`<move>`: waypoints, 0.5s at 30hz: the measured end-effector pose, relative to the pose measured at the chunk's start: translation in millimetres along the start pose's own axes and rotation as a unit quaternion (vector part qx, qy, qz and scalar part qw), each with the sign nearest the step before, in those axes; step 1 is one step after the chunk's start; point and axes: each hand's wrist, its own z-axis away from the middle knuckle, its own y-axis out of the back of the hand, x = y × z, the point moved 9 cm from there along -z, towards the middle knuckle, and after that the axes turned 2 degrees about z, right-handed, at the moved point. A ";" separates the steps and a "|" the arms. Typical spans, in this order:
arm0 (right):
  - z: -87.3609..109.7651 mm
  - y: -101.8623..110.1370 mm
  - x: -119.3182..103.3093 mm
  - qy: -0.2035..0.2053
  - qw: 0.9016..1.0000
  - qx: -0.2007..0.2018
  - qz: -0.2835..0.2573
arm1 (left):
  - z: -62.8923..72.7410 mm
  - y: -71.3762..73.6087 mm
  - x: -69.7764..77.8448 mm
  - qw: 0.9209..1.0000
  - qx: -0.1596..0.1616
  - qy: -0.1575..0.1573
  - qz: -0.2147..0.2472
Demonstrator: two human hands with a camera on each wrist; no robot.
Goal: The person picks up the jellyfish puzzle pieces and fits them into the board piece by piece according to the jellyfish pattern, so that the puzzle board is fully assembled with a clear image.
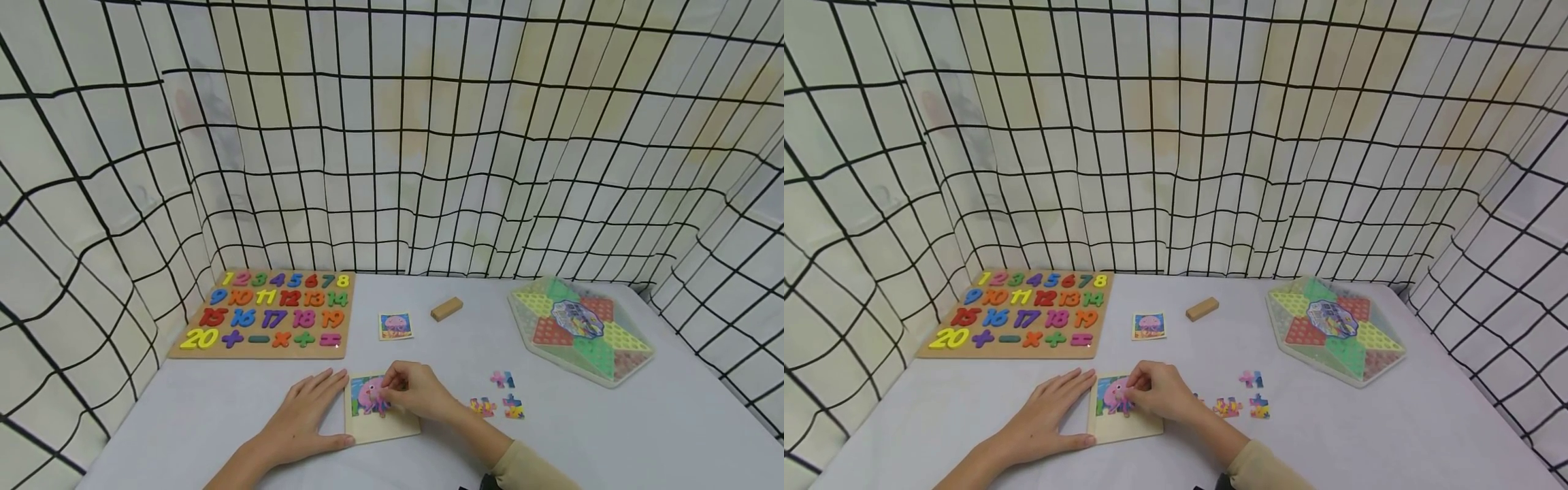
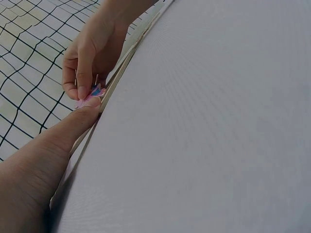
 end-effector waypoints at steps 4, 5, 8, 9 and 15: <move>0.5 0.3 0.0 -0.005 1.000 0.005 0.013 | -0.5 0.8 0.4 1.000 0.003 0.002 0.003; 0.7 0.4 0.1 -0.006 1.000 0.006 0.018 | -0.6 1.0 0.4 1.000 0.003 0.003 0.004; 0.9 1.0 -0.3 -0.003 0.999 0.011 0.039 | -0.9 0.4 -0.1 1.000 0.001 0.006 0.005; 0.8 1.2 -0.6 0.000 0.999 0.013 0.047 | -1.0 0.1 -0.5 1.000 -0.002 0.008 0.005; 0.6 1.3 -2.8 0.027 0.995 0.028 0.087 | -1.3 -1.6 -2.3 1.000 -0.008 0.013 0.001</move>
